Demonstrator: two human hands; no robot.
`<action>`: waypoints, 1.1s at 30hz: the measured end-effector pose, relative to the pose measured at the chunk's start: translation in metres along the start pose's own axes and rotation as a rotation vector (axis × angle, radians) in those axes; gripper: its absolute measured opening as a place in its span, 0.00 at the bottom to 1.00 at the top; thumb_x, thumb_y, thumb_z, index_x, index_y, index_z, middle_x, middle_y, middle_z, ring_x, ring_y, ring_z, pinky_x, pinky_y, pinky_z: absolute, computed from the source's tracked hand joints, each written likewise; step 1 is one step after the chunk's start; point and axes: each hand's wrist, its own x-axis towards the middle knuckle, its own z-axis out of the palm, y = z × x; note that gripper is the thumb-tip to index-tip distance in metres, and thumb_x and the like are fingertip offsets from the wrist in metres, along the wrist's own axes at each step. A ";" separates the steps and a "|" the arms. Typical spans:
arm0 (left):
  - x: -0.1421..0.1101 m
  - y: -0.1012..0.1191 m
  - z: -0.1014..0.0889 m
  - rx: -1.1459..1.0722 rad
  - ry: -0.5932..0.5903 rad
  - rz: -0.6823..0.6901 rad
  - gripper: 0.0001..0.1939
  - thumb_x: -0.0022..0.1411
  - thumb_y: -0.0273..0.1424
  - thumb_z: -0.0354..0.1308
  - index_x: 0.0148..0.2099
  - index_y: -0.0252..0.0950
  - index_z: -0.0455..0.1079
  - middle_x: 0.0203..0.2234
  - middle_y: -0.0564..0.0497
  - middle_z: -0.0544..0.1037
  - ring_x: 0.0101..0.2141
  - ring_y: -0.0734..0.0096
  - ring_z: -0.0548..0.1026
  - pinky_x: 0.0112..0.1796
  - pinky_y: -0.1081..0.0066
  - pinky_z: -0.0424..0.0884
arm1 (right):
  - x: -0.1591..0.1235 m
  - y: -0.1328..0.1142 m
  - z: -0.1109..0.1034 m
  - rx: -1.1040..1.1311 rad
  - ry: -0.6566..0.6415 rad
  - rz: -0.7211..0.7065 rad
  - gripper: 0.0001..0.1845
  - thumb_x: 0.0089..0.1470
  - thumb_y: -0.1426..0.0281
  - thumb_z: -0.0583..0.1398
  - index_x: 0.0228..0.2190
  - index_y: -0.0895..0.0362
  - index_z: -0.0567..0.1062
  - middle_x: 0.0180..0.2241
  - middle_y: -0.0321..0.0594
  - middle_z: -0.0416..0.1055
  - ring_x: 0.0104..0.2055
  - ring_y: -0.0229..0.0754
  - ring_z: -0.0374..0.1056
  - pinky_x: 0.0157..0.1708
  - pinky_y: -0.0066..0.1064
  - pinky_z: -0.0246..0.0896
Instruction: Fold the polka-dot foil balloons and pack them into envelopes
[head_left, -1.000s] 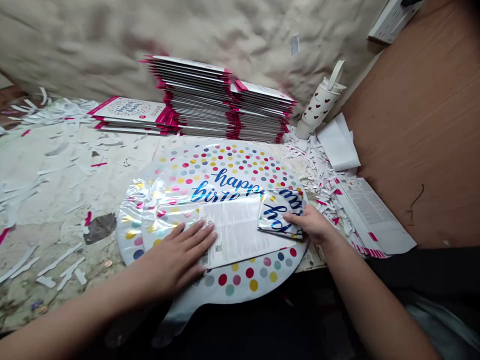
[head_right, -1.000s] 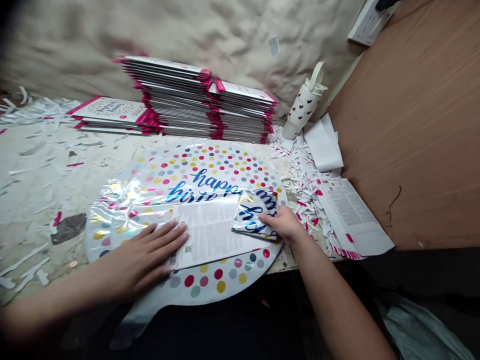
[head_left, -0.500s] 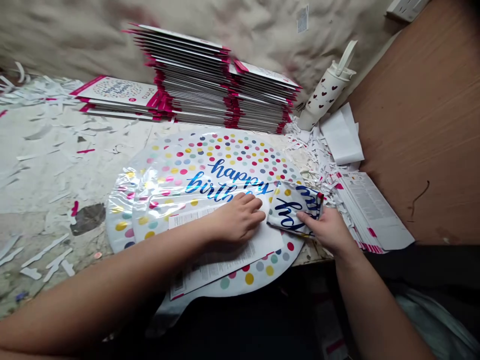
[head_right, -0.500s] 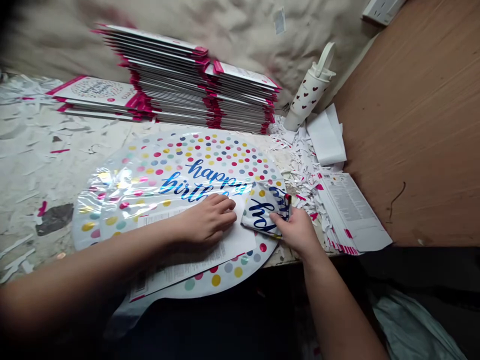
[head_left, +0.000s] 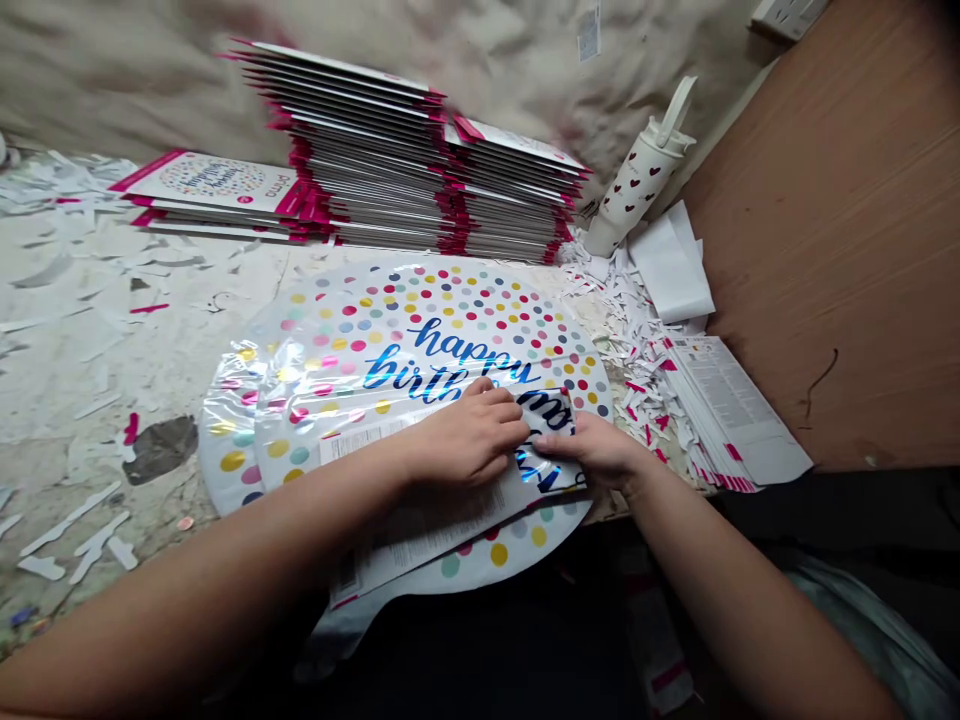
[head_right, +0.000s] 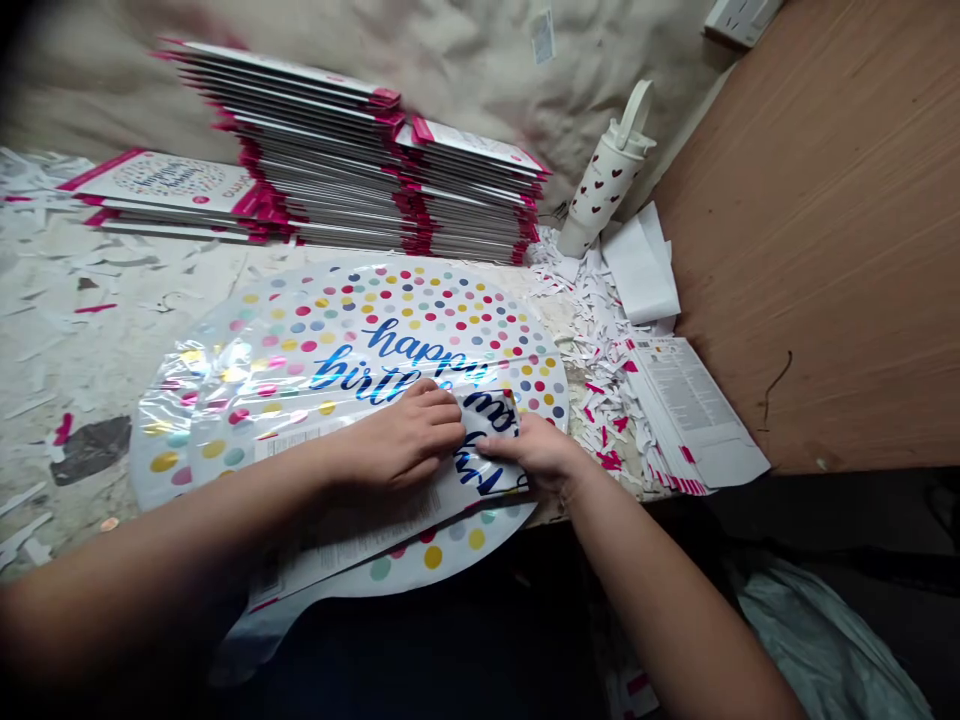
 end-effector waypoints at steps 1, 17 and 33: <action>-0.001 0.000 -0.001 0.009 -0.003 -0.020 0.08 0.57 0.28 0.45 0.36 0.34 0.64 0.32 0.45 0.70 0.37 0.61 0.64 0.43 0.59 0.56 | 0.001 -0.005 0.001 0.025 0.038 -0.021 0.18 0.36 0.69 0.68 0.33 0.59 0.74 0.30 0.38 0.76 0.31 0.39 0.72 0.34 0.31 0.68; -0.007 0.006 -0.019 0.159 0.021 -0.187 0.09 0.60 0.26 0.43 0.36 0.32 0.64 0.32 0.43 0.68 0.37 0.59 0.62 0.41 0.57 0.56 | 0.017 -0.048 0.039 -0.531 -0.114 -0.229 0.03 0.41 0.77 0.58 0.20 0.60 0.71 0.13 0.27 0.61 0.14 0.28 0.54 0.13 0.21 0.48; -0.053 0.031 -0.047 -0.336 0.710 -0.797 0.35 0.51 0.43 0.60 0.58 0.37 0.54 0.51 0.41 0.64 0.49 0.51 0.64 0.46 0.55 0.63 | -0.005 -0.038 0.057 -0.054 0.016 -0.666 0.23 0.45 0.65 0.64 0.44 0.56 0.69 0.43 0.43 0.73 0.45 0.45 0.69 0.46 0.38 0.63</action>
